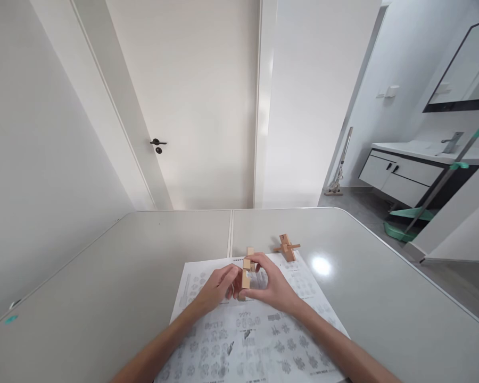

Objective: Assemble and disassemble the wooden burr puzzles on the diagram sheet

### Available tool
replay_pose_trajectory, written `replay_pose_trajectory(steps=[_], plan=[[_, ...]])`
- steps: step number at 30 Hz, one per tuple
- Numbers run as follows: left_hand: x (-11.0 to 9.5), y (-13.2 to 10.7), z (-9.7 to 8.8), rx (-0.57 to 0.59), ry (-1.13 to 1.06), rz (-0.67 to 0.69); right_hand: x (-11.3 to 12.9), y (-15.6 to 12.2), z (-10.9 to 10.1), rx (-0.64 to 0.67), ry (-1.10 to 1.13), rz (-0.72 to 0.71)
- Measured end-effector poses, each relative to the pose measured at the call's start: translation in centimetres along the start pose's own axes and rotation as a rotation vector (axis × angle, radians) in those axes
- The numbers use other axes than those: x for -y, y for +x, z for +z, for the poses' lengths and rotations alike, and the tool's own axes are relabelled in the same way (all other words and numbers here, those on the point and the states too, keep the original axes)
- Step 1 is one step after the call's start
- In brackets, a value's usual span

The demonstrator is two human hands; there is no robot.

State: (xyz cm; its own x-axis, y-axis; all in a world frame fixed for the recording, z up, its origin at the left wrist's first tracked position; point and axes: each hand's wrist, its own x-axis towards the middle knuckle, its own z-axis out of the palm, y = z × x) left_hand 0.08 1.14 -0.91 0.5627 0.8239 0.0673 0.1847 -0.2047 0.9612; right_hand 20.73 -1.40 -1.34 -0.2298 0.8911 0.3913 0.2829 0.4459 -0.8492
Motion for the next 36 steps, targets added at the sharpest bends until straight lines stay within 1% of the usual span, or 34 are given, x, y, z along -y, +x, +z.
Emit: replay_pose_trajectory(steps=[3,6,8,10,12,16,21,25,29,32,36], plan=[[0.0,0.0,0.1,0.045,0.006,-0.002,0.0,-0.1,0.1,0.026,-0.022,-0.027],[-0.5,-0.1,0.3,0.098,-0.039,-0.019,0.0,-0.3,0.1,0.055,-0.01,-0.039],[-0.8,-0.1,0.4,0.119,-0.077,-0.035,0.0,-0.4,0.0,0.044,-0.003,-0.026],[-0.9,-0.1,0.3,0.129,-0.114,-0.042,-0.1,-0.4,0.0,0.002,0.016,0.007],[-0.9,0.0,0.0,0.12,-0.147,-0.049,-0.1,-0.3,-0.1,-0.029,0.053,0.045],[-0.7,0.2,-0.4,0.055,-0.228,-0.055,-0.3,0.0,-0.2,-0.055,0.151,0.092],[-0.2,0.6,-0.3,0.015,-0.417,-0.081,-0.7,0.5,-0.5,-0.155,0.247,0.161],[0.1,0.9,-0.5,0.018,-0.556,-0.146,-1.0,0.7,-0.5,-0.169,0.395,0.157],[0.0,0.9,-0.6,0.022,-0.588,-0.148,-0.7,0.7,-0.2,-0.112,0.567,0.181],[-0.1,0.8,-0.5,0.022,-0.586,-0.142,-0.5,0.7,-0.2,-0.049,0.56,0.2],[0.0,0.8,-0.3,-0.014,-0.539,-0.143,-0.9,0.5,-0.4,-0.059,0.416,0.196]])
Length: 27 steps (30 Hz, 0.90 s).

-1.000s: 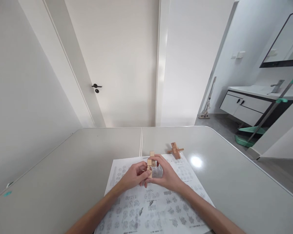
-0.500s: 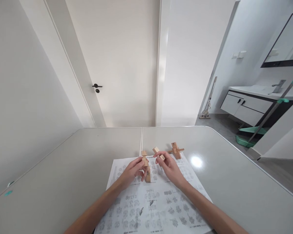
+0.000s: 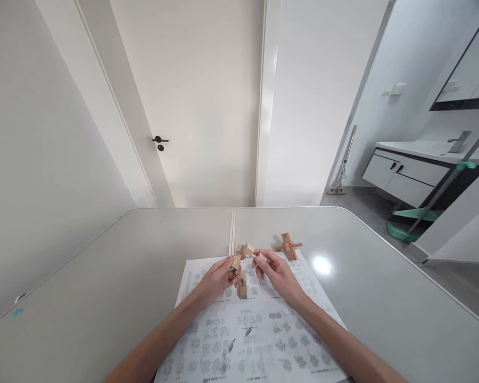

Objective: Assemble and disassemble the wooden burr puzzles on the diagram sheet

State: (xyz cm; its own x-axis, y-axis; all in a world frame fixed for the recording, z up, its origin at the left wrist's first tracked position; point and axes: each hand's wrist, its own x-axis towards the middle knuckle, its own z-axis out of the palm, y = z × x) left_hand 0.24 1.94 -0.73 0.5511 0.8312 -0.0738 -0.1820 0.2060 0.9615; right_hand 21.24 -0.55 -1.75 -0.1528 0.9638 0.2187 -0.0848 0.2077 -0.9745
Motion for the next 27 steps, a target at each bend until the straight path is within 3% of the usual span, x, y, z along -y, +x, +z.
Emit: replay_pose_trajectory(steps=[4,10,15,19,27], plan=[[0.2,0.1,-0.1,0.004,0.01,0.022,-0.1,0.0,-0.1,0.007,-0.092,0.001],[0.1,0.0,0.1,0.061,0.068,0.03,0.0,-0.1,0.3,0.095,-0.023,-0.02],[0.1,-0.2,0.2,0.073,0.113,0.03,-0.6,-0.2,0.4,-0.017,-0.146,-0.059],[0.4,-0.2,0.1,0.072,0.081,0.031,-0.7,-0.5,0.6,-0.103,-0.316,-0.173],[0.5,0.0,-0.2,0.069,0.071,0.014,-1.0,-0.7,0.7,-0.144,-0.513,-0.468]])
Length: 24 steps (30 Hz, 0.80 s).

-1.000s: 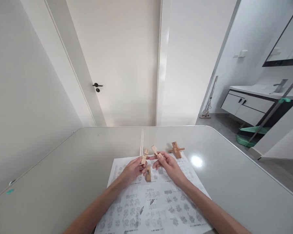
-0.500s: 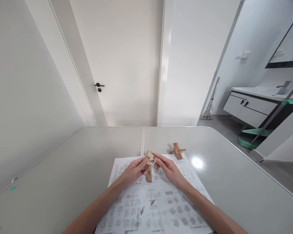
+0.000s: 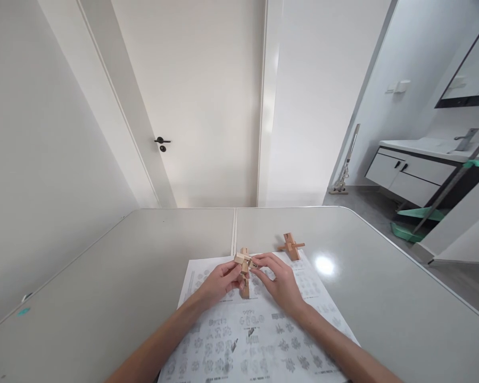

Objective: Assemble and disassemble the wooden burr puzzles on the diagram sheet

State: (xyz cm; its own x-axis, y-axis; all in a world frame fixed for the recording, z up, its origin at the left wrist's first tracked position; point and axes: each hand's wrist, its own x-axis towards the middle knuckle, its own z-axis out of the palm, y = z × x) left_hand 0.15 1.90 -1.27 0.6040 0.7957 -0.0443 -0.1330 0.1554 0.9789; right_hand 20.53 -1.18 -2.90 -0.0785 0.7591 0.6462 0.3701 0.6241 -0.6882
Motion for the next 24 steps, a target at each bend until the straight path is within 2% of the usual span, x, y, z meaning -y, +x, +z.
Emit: replay_pose_trajectory(steps=[5,11,16,20,24], plan=[[0.1,0.0,0.0,-0.007,0.004,-0.005,0.0,-0.1,0.1,-0.033,-0.069,-0.079],[0.4,0.0,0.3,0.017,-0.017,-0.031,-0.1,-0.4,0.2,-0.004,-0.152,-0.128],[0.6,0.2,0.0,-0.033,-0.023,0.015,0.1,-0.4,0.3,0.047,-0.091,-0.129],[0.4,0.1,-0.2,-0.033,0.013,0.022,0.6,0.0,0.2,0.037,0.031,-0.038],[0.0,0.0,0.1,-0.046,0.115,0.031,0.9,0.4,0.0,0.061,0.219,0.182]])
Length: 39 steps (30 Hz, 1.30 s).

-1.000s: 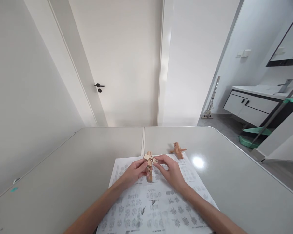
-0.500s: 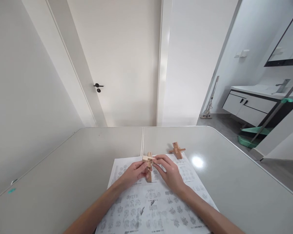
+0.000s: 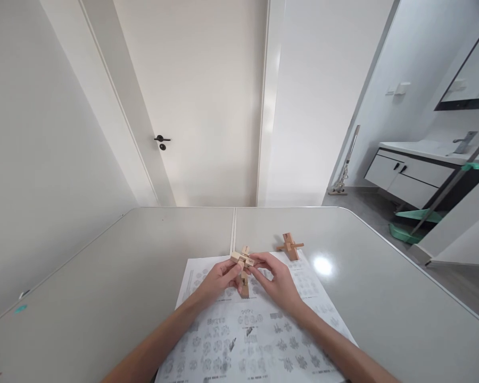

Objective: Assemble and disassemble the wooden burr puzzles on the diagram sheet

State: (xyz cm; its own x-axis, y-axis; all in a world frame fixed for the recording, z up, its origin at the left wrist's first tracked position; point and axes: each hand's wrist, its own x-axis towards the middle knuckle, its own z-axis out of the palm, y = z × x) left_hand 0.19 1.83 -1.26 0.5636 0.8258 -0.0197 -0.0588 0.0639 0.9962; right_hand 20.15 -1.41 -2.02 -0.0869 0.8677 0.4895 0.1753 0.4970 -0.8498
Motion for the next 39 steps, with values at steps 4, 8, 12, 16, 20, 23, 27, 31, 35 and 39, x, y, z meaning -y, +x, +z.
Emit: replay_pose_trajectory(steps=[4,8,12,16,20,23,27,31,35,39], plan=[[-0.5,-0.1,0.2,-0.029,0.119,0.01,0.1,0.2,-0.2,0.083,0.113,0.22],[-0.9,-0.2,0.3,-0.018,0.24,0.023,-0.2,0.3,-0.2,0.114,0.156,0.326],[-0.8,-0.2,0.3,-0.04,0.305,0.036,-0.8,0.3,-0.3,0.143,0.204,0.364],[-0.3,-0.2,0.0,-0.09,0.307,0.022,-1.0,0.3,-0.4,0.139,0.157,0.331],[0.1,0.0,-0.1,-0.124,0.293,0.029,-0.7,0.3,-0.4,0.125,0.091,0.275],[0.0,0.0,0.1,-0.159,0.308,0.036,-0.3,0.2,-0.2,0.117,0.108,0.273],[-0.2,-0.1,0.4,-0.174,0.308,0.057,0.3,0.0,0.0,0.076,0.128,0.259],[-0.4,-0.3,0.6,-0.178,0.308,0.068,0.5,-0.2,0.1,0.049,0.092,0.217],[-0.4,-0.5,0.7,-0.158,0.304,0.094,0.4,-0.3,0.2,0.052,0.075,0.185],[-0.4,-0.6,1.0,-0.154,0.316,0.094,0.3,-0.4,0.2,0.035,0.045,0.171]])
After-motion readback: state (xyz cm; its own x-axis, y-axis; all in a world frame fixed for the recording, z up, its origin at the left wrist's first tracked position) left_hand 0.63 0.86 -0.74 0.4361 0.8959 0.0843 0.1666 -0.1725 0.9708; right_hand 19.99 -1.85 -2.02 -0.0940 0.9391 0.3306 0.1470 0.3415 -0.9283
